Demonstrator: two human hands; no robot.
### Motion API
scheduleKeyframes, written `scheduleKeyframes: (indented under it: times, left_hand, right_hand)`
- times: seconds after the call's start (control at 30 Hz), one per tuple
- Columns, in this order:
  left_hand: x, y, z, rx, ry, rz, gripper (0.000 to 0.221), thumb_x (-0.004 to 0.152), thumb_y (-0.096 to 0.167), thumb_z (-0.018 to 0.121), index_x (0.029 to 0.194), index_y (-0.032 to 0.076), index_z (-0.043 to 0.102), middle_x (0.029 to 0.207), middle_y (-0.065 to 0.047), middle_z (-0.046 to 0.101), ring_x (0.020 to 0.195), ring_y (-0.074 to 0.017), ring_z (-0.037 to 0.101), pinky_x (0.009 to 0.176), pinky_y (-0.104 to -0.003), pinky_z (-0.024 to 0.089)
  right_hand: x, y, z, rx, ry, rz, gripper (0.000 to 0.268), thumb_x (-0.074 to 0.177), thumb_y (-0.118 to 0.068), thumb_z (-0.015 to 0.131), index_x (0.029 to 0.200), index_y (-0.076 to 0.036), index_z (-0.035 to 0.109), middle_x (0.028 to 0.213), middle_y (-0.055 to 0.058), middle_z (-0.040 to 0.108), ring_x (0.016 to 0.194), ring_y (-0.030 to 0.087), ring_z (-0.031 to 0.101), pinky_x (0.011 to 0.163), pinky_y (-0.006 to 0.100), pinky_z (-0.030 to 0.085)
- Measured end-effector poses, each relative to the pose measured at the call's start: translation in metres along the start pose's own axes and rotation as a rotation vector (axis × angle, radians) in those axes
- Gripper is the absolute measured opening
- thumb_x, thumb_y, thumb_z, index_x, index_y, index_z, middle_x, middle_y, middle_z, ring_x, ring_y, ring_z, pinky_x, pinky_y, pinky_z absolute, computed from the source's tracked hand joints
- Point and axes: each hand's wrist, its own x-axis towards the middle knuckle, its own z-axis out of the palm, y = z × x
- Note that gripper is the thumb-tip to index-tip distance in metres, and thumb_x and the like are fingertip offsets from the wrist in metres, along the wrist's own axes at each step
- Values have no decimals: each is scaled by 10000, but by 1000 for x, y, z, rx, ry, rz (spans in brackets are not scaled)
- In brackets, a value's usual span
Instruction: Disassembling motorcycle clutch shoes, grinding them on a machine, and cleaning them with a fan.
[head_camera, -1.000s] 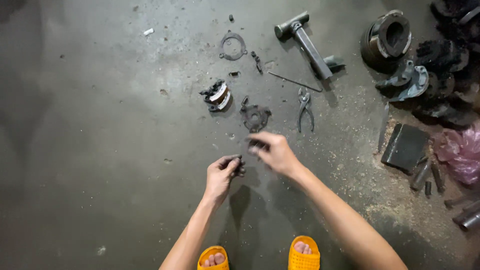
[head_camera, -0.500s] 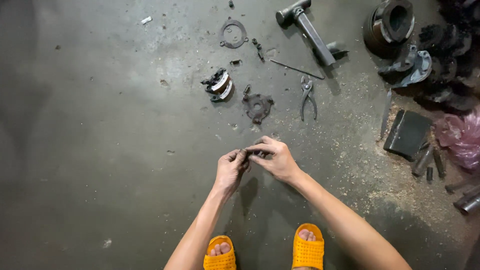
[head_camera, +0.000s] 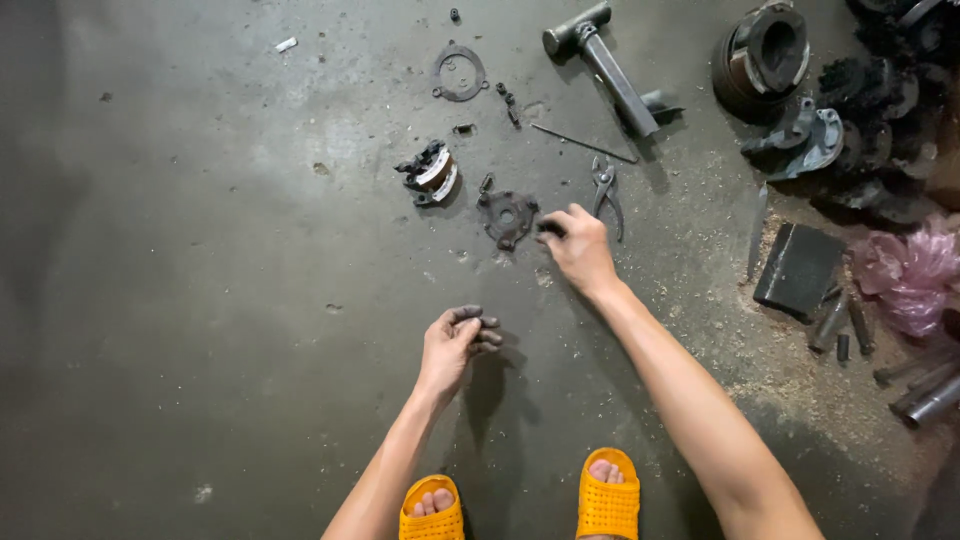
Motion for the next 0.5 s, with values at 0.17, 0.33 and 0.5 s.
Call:
scheduleKeyframes:
  times: [0.17, 0.33, 0.5]
  left_hand:
    - [-11, 19, 8, 65, 34, 49, 273, 971, -9, 620, 1175, -187, 591, 1078, -356, 720, 886, -396, 771, 733, -456, 664]
    - [-7, 15, 1, -88, 60, 46, 289, 998, 9, 546, 1227, -166, 576, 1143, -361, 693, 983, -438, 745, 786, -497, 652]
    - [3, -6, -5, -103, 50, 54, 277, 1000, -11, 544, 1220, -170, 598, 1156, -393, 681, 1043, -515, 712, 832, -579, 624]
  right_hand:
    - [13, -4, 17, -196, -152, -63, 196, 824, -132, 821, 994, -155, 725, 845, 96, 631, 811, 349, 711, 725, 442, 595]
    - [18, 5, 20, -308, -196, -197, 175, 845, -163, 793, 986, -170, 690, 872, 59, 598, 844, 298, 693, 742, 404, 590]
    - [23, 6, 30, -540, -203, -373, 75, 881, -154, 691, 935, -182, 647, 905, 48, 549, 841, 267, 631, 694, 372, 560]
